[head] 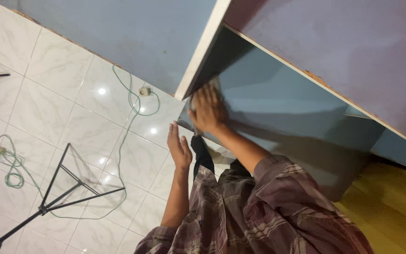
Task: The person wipes the inside and top surfaces of a blue shelf unit using a cloth, reaching into different compartments and rubbing the flat panels.
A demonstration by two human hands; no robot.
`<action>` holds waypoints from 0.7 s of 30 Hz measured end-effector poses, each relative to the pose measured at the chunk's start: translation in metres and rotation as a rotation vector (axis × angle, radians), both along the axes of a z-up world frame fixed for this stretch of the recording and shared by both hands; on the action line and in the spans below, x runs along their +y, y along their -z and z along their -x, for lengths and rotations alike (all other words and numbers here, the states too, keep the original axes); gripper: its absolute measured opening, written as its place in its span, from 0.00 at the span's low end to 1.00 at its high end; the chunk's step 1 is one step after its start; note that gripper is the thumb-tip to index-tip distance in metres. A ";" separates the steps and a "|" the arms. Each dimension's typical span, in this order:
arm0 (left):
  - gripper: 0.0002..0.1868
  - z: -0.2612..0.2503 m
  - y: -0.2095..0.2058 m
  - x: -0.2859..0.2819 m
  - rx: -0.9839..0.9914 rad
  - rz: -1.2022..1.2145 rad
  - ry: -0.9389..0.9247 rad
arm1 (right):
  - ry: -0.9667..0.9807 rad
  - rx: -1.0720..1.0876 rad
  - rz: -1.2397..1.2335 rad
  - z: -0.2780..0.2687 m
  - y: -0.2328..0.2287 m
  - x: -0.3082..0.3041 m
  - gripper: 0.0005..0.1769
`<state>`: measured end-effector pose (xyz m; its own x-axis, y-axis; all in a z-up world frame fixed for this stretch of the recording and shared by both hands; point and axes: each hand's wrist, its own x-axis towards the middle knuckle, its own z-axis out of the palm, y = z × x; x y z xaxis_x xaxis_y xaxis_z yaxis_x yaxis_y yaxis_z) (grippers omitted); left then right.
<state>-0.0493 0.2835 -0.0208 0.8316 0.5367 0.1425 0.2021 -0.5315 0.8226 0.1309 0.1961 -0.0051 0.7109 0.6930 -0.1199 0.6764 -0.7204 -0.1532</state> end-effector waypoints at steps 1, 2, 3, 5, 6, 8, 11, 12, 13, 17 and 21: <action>0.27 -0.001 -0.004 -0.001 -0.046 0.010 -0.015 | 0.000 -0.002 0.004 0.016 0.002 -0.004 0.44; 0.29 -0.002 -0.007 -0.003 -0.092 0.021 -0.031 | -0.109 0.010 -0.111 0.032 0.005 -0.009 0.43; 0.29 -0.003 -0.009 -0.006 -0.093 0.025 -0.032 | -0.219 0.022 -0.228 0.041 0.008 -0.015 0.42; 0.32 -0.002 -0.009 -0.012 -0.085 -0.009 -0.056 | -0.314 0.104 -0.182 0.046 0.010 -0.038 0.40; 0.32 -0.001 -0.008 -0.017 -0.084 -0.008 -0.055 | -0.407 0.186 -0.140 0.046 0.010 -0.052 0.39; 0.32 -0.006 -0.003 -0.024 -0.021 -0.172 -0.065 | -0.364 0.078 -0.140 0.021 0.006 -0.079 0.37; 0.30 -0.009 0.000 -0.035 0.096 -0.285 0.007 | -0.098 -0.187 -0.165 -0.040 -0.001 -0.096 0.37; 0.30 -0.011 0.001 -0.040 0.097 -0.287 0.013 | -0.040 -0.177 -0.194 -0.058 -0.001 -0.097 0.37; 0.28 -0.014 0.000 -0.046 0.135 -0.320 0.055 | 0.020 -0.171 -0.219 -0.078 0.000 -0.097 0.36; 0.27 -0.026 -0.006 -0.063 0.139 -0.405 0.226 | 0.178 -0.159 0.061 -0.153 0.051 -0.060 0.24; 0.26 -0.033 -0.010 -0.081 0.110 -0.389 0.324 | 0.288 -0.287 -0.331 -0.206 0.097 -0.072 0.26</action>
<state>-0.0164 0.2027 -0.0107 0.9678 0.1736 0.1823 0.0507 -0.8436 0.5345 0.3367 0.1242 -0.1019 0.8504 0.4322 0.3001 0.5061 -0.8279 -0.2419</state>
